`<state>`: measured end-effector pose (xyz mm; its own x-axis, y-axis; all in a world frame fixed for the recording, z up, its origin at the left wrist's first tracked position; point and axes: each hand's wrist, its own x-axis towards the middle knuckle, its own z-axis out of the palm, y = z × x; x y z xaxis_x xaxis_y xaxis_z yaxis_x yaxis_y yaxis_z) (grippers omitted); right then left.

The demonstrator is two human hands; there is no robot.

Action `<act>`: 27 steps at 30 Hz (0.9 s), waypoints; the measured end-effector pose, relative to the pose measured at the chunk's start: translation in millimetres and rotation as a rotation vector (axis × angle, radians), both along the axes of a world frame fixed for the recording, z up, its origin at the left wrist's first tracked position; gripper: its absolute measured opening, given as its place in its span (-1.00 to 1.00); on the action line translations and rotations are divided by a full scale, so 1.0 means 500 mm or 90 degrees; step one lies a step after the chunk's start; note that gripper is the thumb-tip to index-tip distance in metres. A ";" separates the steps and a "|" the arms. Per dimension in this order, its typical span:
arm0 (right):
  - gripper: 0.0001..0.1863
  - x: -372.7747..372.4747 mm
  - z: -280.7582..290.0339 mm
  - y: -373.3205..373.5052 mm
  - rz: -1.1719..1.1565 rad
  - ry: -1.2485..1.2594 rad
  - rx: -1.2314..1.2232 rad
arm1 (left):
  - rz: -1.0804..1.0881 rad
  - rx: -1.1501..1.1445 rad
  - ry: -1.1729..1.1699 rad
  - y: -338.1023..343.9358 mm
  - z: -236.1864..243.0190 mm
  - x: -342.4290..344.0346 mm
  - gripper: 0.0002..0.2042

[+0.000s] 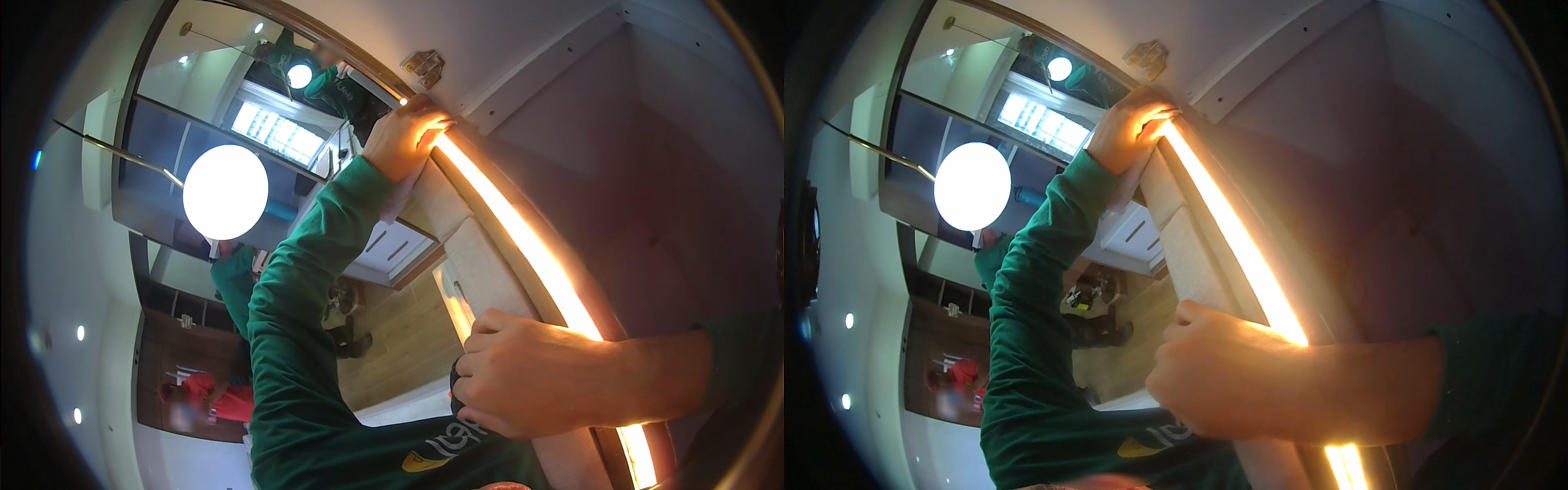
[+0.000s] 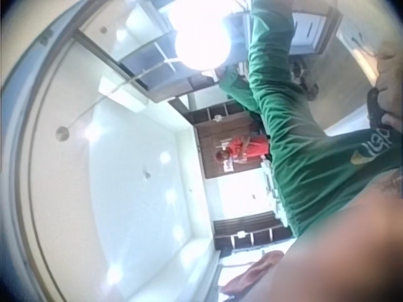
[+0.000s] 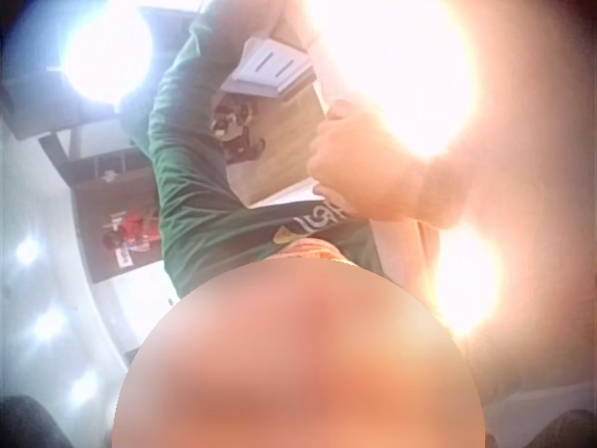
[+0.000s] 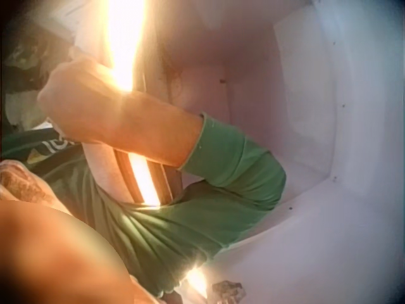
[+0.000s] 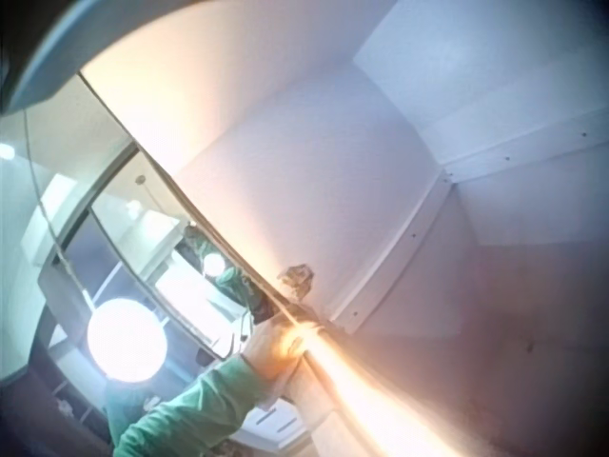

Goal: The person installs an LED strip along a curved white panel, pressing it into place and smoothing it with a cloth. They use a small scraper-like tool to adjust the strip and continue wiping the surface to secure the installation.

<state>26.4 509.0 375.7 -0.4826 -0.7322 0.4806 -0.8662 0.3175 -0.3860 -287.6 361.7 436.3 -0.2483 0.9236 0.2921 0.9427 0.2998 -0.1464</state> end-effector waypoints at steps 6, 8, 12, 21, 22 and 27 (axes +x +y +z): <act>-0.88 0.002 0.004 0.003 0.010 -0.025 0.024 | -0.001 -0.150 0.063 0.011 0.012 -0.019 -0.76; -0.88 0.003 0.008 0.004 0.005 -0.026 0.031 | -0.045 -0.172 0.083 0.019 0.022 -0.011 -0.75; -0.90 0.002 0.015 0.006 0.002 -0.009 0.040 | -0.044 -0.198 0.006 0.032 0.040 0.032 -0.75; -0.92 0.002 0.014 0.005 0.006 -0.003 0.030 | -0.112 -0.228 -0.065 0.058 0.046 0.178 -0.66; -0.92 0.002 0.013 0.005 0.008 -0.007 0.024 | -0.127 -0.224 -0.067 0.063 0.044 0.199 -0.68; -0.92 0.003 0.009 0.006 0.013 -0.020 0.034 | -0.257 -0.163 -0.127 0.060 0.013 0.274 -0.58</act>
